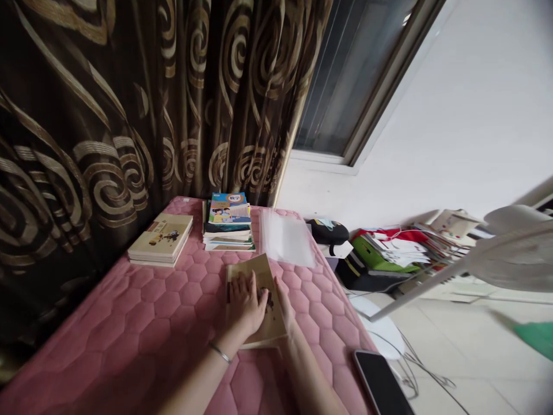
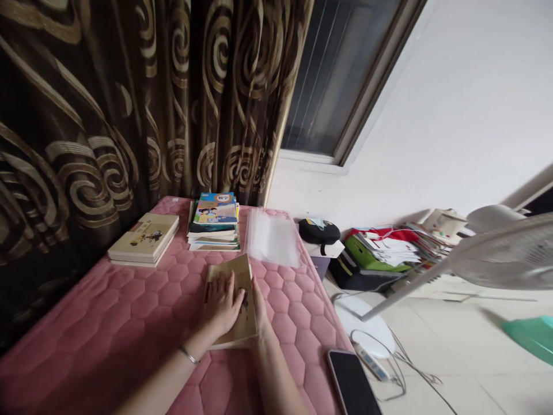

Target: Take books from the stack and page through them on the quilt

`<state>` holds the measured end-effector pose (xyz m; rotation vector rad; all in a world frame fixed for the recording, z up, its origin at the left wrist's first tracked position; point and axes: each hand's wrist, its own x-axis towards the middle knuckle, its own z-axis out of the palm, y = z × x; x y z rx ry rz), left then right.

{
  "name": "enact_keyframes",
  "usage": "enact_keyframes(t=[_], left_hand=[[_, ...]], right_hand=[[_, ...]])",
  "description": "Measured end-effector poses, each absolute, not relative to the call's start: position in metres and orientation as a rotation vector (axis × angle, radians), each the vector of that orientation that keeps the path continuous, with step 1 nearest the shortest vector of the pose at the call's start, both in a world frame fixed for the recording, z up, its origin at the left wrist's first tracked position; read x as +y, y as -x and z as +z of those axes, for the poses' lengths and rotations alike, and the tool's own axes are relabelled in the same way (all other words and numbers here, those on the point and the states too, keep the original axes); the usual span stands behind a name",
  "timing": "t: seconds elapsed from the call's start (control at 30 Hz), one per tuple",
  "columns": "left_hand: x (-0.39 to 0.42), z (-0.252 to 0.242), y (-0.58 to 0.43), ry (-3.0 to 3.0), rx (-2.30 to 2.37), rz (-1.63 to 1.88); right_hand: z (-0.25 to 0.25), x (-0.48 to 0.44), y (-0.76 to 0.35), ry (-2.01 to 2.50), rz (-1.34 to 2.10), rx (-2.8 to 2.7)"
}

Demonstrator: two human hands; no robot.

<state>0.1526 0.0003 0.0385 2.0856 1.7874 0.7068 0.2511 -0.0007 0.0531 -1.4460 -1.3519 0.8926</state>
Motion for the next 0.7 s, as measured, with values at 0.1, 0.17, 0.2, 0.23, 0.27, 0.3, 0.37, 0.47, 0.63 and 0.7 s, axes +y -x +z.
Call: enact_keyframes(t=[0.1,0.17,0.2,0.23,0.27,0.3,0.37,0.47,0.63,0.7], left_hand=[[-0.002,0.037,-0.157,-2.160,1.846,0.639],[-0.002,0.037,-0.157,-2.203,1.859,0.622],[-0.003,0.037,-0.158,-2.227,1.861,0.613],[-0.004,0.037,-0.158,-2.252,1.862,0.599],[-0.005,0.037,-0.159,-2.273,1.864,0.584],[-0.005,0.037,-0.159,-2.289,1.866,0.572],[-0.007,0.036,-0.159,-2.314,1.864,0.564],[-0.007,0.033,-0.154,-2.351,1.837,0.573],[-0.006,0.028,-0.128,-2.290,1.882,0.607],[-0.006,0.029,-0.117,-2.199,1.945,0.661]], right_hand=[[0.058,-0.004,-0.271,1.508,1.017,-1.282],[0.058,-0.004,-0.277,1.530,1.085,-1.295],[0.056,-0.004,-0.277,1.544,1.064,-1.321],[0.054,-0.004,-0.277,1.571,1.002,-1.351],[0.052,-0.004,-0.277,1.613,0.914,-1.381],[0.050,-0.004,-0.276,1.673,0.814,-1.410],[0.045,-0.005,-0.275,1.806,0.645,-1.473],[0.041,-0.008,-0.274,1.943,0.531,-1.585],[0.041,-0.012,-0.273,2.106,0.449,-1.689],[0.042,-0.013,-0.271,2.170,0.461,-1.710]])
